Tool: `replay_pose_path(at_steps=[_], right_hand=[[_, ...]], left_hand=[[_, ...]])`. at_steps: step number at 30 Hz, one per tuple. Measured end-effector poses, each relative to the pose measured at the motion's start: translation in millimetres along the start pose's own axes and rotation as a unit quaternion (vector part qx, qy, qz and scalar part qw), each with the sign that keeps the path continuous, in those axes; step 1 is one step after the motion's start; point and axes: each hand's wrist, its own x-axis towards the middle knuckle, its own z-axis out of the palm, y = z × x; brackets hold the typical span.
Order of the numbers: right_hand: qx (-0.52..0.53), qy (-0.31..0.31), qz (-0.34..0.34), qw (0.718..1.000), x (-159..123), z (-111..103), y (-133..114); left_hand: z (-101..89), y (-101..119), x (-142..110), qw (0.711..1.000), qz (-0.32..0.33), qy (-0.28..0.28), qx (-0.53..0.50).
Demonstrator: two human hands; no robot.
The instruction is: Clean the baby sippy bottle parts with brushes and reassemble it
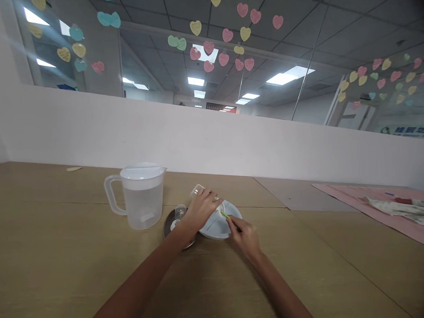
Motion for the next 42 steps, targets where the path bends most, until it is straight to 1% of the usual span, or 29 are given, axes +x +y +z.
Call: replay_pose_path(at_steps=[2,5,8,11,13,17,19,24,30,33,35,37,38,40,42], right_hand=[[-0.009,0.005,0.003,1.000,1,-2,2],[-0.022,0.024,-0.004,0.999,1,-4,6],[-0.034,0.043,-0.017,0.998,0,-5,7],[-0.047,0.045,-0.034,0.997,-1,-4,5],[-0.058,0.043,-0.052,0.996,-1,-3,3],[-0.082,0.035,-0.099,0.991,0,-4,2],[-0.094,0.033,-0.117,0.988,1,-8,4],[-0.123,0.041,-0.145,0.981,4,-22,17],[-0.202,0.038,-0.190,0.960,6,-36,24],[-0.250,0.012,-0.186,0.950,5,-43,29],[-0.268,0.004,-0.176,0.947,4,-47,36],[-0.266,0.018,-0.167,0.949,3,-50,44],[-0.259,0.037,-0.161,0.952,2,-52,49],[-0.241,0.089,-0.134,0.957,1,-53,57],[-0.226,0.149,-0.088,0.959,1,-53,61]], left_hand=[[-3.5,0,0,1.000,0.009,-0.005,0.004],[-9.2,6,1,0.999,0.040,-0.013,0.005],[-13.5,11,2,0.998,0.057,-0.001,0.008],[-15.8,13,2,0.998,0.064,0.014,0.002],[-16.9,12,1,0.998,0.063,0.003,-0.007],[-19.7,11,0,0.997,0.052,-0.055,-0.026],[-20.8,10,0,0.996,0.054,-0.068,-0.032],[-20.3,8,1,0.996,0.051,-0.070,-0.036],[-16.0,8,1,0.995,0.043,-0.072,-0.056],[-16.0,5,1,0.994,0.027,-0.076,-0.069],[-18.4,-1,0,0.994,0.009,-0.078,-0.072],[-22.3,-12,-2,0.995,-0.014,-0.079,-0.066],[-24.3,-19,-3,0.995,-0.027,-0.078,-0.063],[-27.8,-32,-7,0.994,-0.059,-0.068,-0.065],[-29.3,-43,-10,0.991,-0.094,-0.050,-0.077]])
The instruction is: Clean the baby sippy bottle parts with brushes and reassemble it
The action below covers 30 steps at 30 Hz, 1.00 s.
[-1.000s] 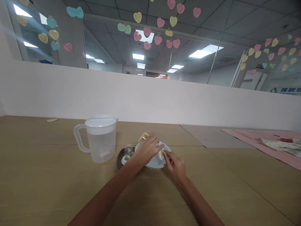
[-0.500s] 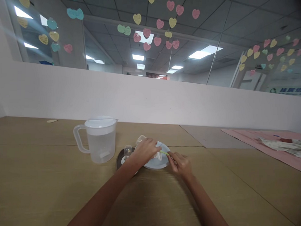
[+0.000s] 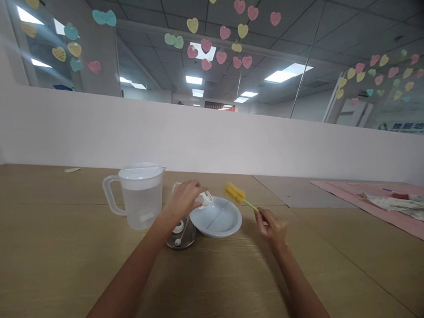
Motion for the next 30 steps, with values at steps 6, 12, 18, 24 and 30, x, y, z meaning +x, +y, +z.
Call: replay_pose_path(at_steps=[6,12,18,24,30], right_hand=[[-0.006,0.014,0.035,0.999,-2,5,-5],[-0.013,-0.003,0.025,1.000,-4,7,-5],[-0.018,-0.012,0.043,0.999,-3,6,-7],[-0.036,0.000,0.062,0.997,-3,10,-11],[-0.045,-0.028,0.098,0.994,-7,12,-11]], left_hand=[[7.1,4,1,0.998,0.012,-0.046,0.049],[13.8,30,-2,0.997,0.067,-0.047,0.007],[-6.4,31,3,0.966,-0.007,0.073,-0.248],[-33.1,52,0,0.802,-0.150,0.077,-0.573],[-28.5,67,-5,0.771,-0.120,-0.030,-0.625]])
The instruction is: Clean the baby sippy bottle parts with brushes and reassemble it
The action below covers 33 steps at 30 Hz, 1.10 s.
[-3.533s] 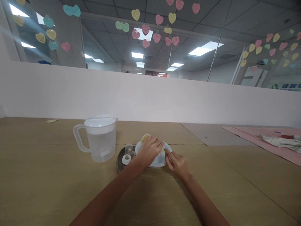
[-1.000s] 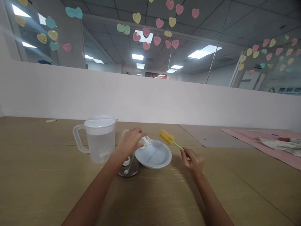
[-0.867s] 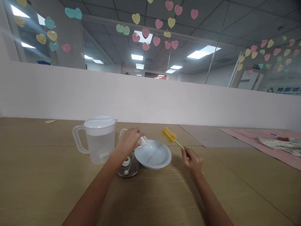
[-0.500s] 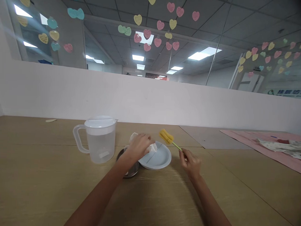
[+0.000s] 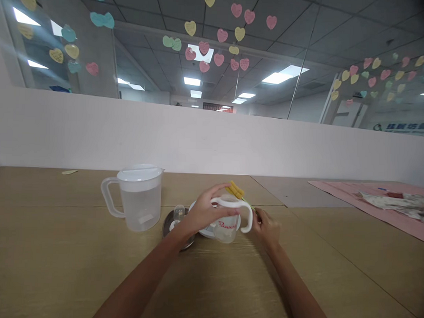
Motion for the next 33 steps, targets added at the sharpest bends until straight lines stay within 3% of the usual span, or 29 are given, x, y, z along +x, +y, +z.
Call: replay_pose_path(at_steps=[6,10,15,22,25,30,33], right_hand=[[-0.034,-0.049,0.090,0.994,-4,4,5],[-0.048,-0.074,0.126,0.988,-4,6,8],[-0.075,-0.113,0.159,0.978,-3,7,6],[-0.102,-0.155,0.185,0.965,-2,7,6],[-0.104,-0.212,0.193,0.952,-1,7,6],[-0.128,-0.398,0.248,0.874,1,8,2],[-0.124,-0.442,0.250,0.852,1,8,0]], left_hand=[[35.0,-16,-9,0.989,0.058,-0.111,0.074],[55.1,-29,-12,0.980,0.068,-0.124,0.137],[65.5,-48,-7,0.958,0.044,-0.142,0.245],[60.6,-57,-9,0.945,0.043,-0.163,0.279],[52.2,-54,-8,0.919,0.047,-0.178,0.349],[46.3,-49,-9,0.841,0.057,-0.216,0.492],[39.4,-40,-10,0.846,0.068,-0.204,0.487]])
